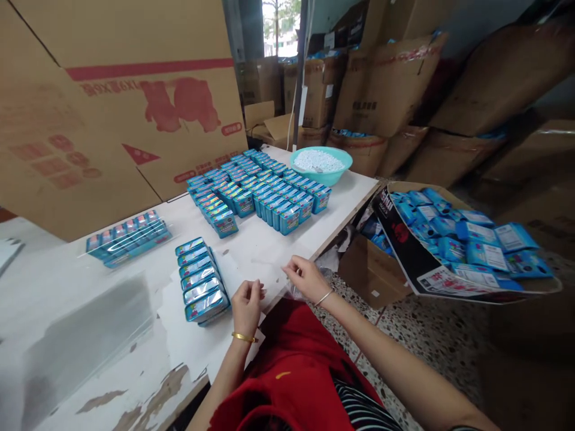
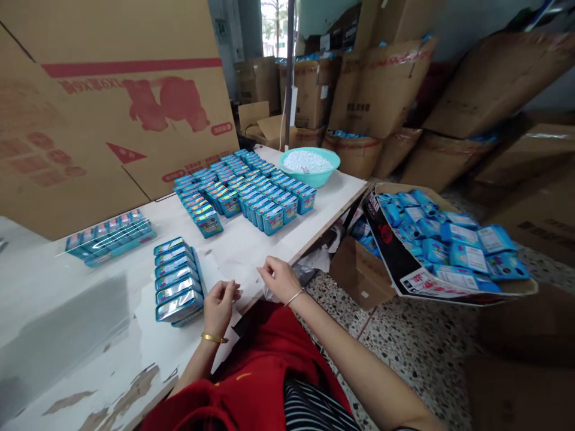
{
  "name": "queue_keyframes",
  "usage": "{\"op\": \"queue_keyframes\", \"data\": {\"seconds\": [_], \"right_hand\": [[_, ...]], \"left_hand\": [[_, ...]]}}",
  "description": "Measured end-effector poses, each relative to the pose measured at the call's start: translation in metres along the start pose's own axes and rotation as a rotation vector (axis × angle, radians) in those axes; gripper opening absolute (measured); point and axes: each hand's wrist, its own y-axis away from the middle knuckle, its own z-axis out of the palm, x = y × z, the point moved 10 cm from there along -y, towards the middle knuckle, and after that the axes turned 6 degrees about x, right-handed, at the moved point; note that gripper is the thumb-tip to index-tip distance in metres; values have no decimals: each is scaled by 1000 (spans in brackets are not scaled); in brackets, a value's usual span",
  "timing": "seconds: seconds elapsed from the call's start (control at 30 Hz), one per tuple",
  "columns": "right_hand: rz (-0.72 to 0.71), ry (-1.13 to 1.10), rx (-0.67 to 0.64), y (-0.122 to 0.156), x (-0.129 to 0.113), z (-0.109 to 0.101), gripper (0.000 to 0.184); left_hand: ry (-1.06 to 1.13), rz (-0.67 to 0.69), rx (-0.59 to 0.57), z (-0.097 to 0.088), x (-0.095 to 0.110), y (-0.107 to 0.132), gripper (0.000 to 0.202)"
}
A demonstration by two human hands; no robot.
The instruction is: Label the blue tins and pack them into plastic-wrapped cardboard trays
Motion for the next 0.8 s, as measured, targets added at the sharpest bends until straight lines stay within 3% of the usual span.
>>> {"op": "queue_keyframes", "data": {"seconds": [0.1,0.2,0.3,0.47,0.6,0.7,0.8], "right_hand": [[-200,272,25,0,-42,-10,21],[-343,487,34,5,-72,-3,19],[-382,592,-44,10,-78,17,15],[-431,584,-115,18,-81,38,10],[-488,520,-32,19,-91,29,11],[-549,422,76,16,-99,10,14],[-573,363,206,9,-102,-12,16]], "left_hand": [[-339,334,84,-9,43,-2,29],[-639,679,169,-6,84,14,19],[-829,855,21,19,88,33,14],[-881,789,-374,56,50,36,35],[-951,682,-513,76,37,16,49],[-1044,575,-628,93,38,8,47],[-1013,554,-722,94,60,15,35]]}}
